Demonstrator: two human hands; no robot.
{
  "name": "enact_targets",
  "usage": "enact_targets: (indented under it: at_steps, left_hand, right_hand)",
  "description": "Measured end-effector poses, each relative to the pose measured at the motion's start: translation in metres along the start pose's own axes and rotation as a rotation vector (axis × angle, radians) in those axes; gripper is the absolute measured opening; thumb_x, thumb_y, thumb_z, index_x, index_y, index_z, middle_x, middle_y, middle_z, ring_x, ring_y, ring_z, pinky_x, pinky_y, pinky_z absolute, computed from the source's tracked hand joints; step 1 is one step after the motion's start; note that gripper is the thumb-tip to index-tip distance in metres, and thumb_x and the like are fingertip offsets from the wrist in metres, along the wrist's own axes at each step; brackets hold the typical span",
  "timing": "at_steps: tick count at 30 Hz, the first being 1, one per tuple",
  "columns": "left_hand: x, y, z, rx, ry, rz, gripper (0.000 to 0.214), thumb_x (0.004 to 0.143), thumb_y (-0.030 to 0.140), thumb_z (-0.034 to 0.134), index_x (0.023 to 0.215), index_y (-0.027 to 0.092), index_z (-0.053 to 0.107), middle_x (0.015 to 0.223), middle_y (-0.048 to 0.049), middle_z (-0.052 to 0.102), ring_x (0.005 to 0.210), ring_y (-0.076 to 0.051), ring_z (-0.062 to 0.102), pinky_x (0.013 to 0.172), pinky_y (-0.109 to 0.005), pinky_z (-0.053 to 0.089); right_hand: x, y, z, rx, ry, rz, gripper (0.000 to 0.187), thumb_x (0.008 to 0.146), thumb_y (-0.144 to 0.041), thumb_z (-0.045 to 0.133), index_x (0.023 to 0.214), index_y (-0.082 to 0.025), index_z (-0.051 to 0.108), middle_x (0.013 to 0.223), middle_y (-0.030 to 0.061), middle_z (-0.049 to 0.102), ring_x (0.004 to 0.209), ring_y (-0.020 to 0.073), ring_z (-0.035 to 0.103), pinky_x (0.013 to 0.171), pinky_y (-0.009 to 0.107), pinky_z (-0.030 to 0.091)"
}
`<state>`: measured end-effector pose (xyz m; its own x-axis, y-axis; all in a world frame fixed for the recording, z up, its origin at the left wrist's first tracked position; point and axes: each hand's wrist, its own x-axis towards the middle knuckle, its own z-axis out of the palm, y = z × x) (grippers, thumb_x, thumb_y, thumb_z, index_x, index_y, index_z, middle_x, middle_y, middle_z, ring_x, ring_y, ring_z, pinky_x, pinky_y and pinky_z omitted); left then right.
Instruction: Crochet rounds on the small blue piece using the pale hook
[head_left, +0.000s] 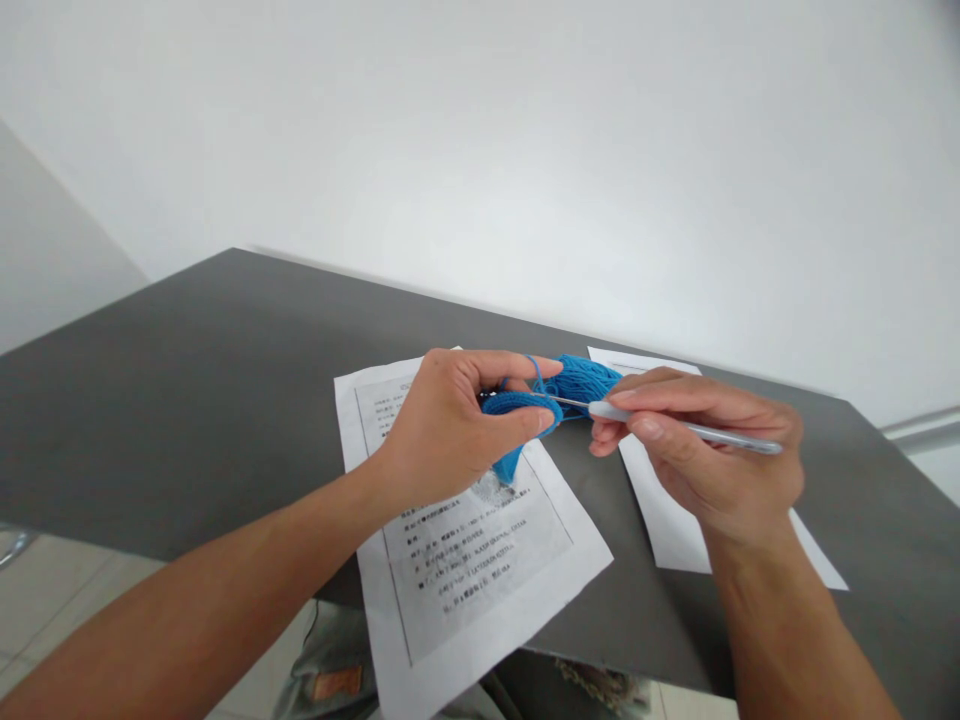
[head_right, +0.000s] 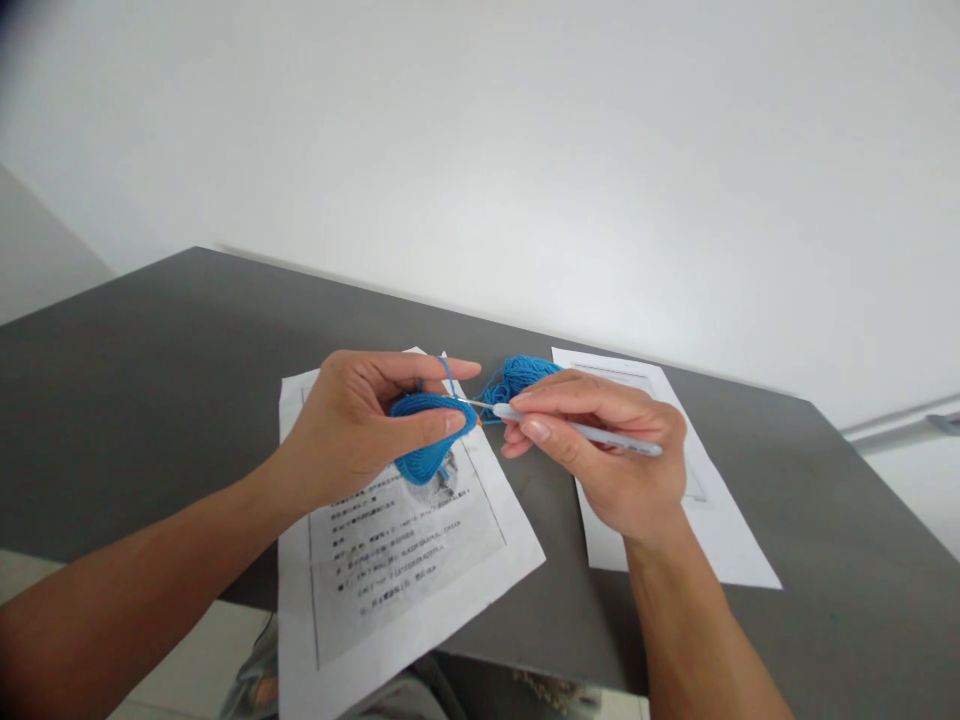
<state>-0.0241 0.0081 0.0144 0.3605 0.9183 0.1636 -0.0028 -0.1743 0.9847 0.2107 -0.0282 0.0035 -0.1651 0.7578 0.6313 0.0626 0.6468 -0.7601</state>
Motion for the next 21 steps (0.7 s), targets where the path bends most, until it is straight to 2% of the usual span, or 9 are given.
enact_targets:
  at_steps: [6,14,18,21]
  left_hand:
    - [0.0007,-0.0027,0.0002,-0.001,0.011,0.001,0.042,0.076,0.021,0.085,0.117,0.016,0.090,0.084,-0.0051,0.077,0.066,-0.011,0.054,0.059,-0.026,0.044]
    - [0.0004,-0.0018,0.0029,0.050,0.046,0.056,0.038,0.078,0.018,0.083,0.115,0.014,0.090,0.071,0.0008,0.065,0.062,-0.010,0.051,0.055,-0.023,0.041]
    - [-0.0018,0.0000,0.0043,0.163,0.092,0.150,0.031,0.080,0.016,0.078,0.109,0.013,0.090,0.070,0.0005,0.069,0.060,-0.010,0.052,0.055,-0.024,0.042]
    - [-0.0038,0.0004,0.0042,0.208,0.102,0.152,0.025,0.082,0.017,0.077,0.103,0.017,0.090,0.076,-0.0011,0.077,0.062,-0.013,0.058,0.058,-0.026,0.047]
  right_hand:
    - [0.0001,-0.0006,-0.0029,-0.034,-0.011,-0.007,0.018,0.098,-0.020,0.083,0.113,-0.028,0.089,0.091,0.0047,0.084,0.074,0.0197,0.081,0.062,0.033,0.069]
    - [-0.0014,-0.0062,-0.0031,-0.144,0.001,-0.044,0.022,0.096,-0.017,0.084,0.113,-0.029,0.088,0.088,0.0030,0.084,0.073,0.0197,0.080,0.064,0.036,0.067]
    - [-0.0009,-0.0090,-0.0020,-0.186,0.001,-0.058,0.025,0.095,-0.014,0.083,0.114,-0.030,0.088,0.087,0.0028,0.085,0.072,0.0202,0.079,0.065,0.038,0.066]
    - [-0.0008,-0.0098,-0.0006,-0.206,0.005,-0.062,0.027,0.095,-0.013,0.084,0.114,-0.032,0.088,0.088,0.0027,0.085,0.071,0.0209,0.078,0.065,0.039,0.065]
